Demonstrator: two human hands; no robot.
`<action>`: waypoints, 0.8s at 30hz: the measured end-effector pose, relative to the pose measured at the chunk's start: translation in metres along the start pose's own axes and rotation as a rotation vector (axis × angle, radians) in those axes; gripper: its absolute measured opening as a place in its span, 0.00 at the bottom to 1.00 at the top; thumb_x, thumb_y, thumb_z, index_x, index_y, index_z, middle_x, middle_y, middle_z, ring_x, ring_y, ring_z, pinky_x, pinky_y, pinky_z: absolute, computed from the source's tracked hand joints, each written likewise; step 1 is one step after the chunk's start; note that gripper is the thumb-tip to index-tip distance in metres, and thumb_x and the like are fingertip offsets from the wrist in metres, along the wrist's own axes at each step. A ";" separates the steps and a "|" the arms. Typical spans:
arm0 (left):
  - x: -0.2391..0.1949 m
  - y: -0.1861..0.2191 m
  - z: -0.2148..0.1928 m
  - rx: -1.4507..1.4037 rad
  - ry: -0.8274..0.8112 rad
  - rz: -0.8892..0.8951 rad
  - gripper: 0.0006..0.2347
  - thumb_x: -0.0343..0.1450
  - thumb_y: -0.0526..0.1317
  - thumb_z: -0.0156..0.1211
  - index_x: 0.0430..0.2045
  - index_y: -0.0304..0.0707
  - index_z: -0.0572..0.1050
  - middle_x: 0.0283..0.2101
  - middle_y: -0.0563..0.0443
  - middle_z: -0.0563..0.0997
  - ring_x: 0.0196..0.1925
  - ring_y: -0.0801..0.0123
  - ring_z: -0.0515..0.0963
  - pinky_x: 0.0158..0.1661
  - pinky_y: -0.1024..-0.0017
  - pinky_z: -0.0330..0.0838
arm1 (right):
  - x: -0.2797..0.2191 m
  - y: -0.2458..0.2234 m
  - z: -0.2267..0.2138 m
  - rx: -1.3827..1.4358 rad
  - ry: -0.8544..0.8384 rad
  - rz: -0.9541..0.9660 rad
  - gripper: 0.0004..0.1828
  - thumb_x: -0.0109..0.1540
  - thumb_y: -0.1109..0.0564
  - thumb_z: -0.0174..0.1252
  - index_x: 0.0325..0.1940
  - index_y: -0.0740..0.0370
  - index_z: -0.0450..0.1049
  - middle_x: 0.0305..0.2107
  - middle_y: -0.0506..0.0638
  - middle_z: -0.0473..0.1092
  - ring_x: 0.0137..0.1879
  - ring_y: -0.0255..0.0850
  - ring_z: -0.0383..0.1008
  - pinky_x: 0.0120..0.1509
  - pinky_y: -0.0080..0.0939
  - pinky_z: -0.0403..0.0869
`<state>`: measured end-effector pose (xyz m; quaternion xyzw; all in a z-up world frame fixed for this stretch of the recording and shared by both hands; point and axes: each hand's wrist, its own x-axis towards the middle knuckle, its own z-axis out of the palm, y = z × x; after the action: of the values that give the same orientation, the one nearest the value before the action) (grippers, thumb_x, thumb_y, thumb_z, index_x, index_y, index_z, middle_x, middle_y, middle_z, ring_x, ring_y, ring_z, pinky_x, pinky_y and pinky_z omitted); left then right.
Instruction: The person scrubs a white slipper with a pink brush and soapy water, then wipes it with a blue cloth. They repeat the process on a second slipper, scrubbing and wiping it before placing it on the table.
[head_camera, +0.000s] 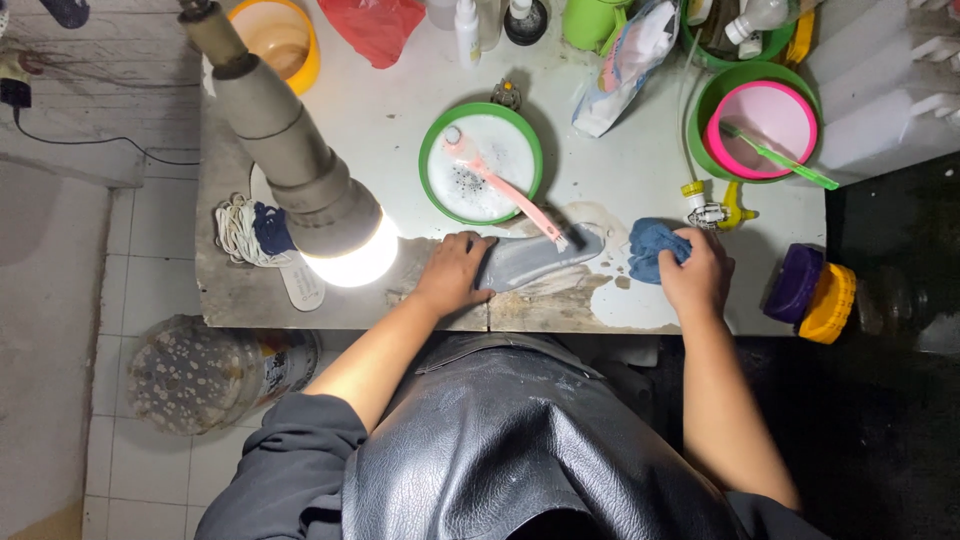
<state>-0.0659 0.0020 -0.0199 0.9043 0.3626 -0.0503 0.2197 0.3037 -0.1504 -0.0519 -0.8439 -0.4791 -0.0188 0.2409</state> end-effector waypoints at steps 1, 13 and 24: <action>0.002 -0.002 0.000 -0.019 0.006 -0.028 0.37 0.59 0.51 0.76 0.62 0.41 0.64 0.56 0.37 0.72 0.62 0.42 0.71 0.58 0.53 0.69 | 0.000 -0.002 0.003 -0.033 -0.010 -0.012 0.14 0.56 0.53 0.62 0.46 0.50 0.77 0.36 0.47 0.72 0.46 0.55 0.77 0.51 0.59 0.72; 0.025 -0.027 0.023 -0.082 -0.124 -0.136 0.32 0.59 0.46 0.77 0.55 0.39 0.69 0.48 0.37 0.78 0.56 0.42 0.77 0.55 0.51 0.72 | -0.004 -0.061 -0.004 -0.011 0.017 -0.099 0.29 0.53 0.56 0.64 0.59 0.46 0.72 0.55 0.49 0.64 0.57 0.58 0.67 0.57 0.63 0.62; -0.013 -0.076 0.016 -0.334 0.333 0.370 0.09 0.63 0.31 0.65 0.32 0.47 0.76 0.32 0.51 0.74 0.39 0.55 0.78 0.47 0.64 0.70 | -0.029 -0.123 -0.007 0.458 -0.518 -0.373 0.09 0.56 0.63 0.56 0.28 0.49 0.77 0.24 0.49 0.75 0.33 0.53 0.77 0.40 0.48 0.75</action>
<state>-0.1263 0.0356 -0.0587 0.9022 0.2260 0.1998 0.3083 0.1888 -0.1239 -0.0053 -0.6435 -0.6609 0.2588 0.2866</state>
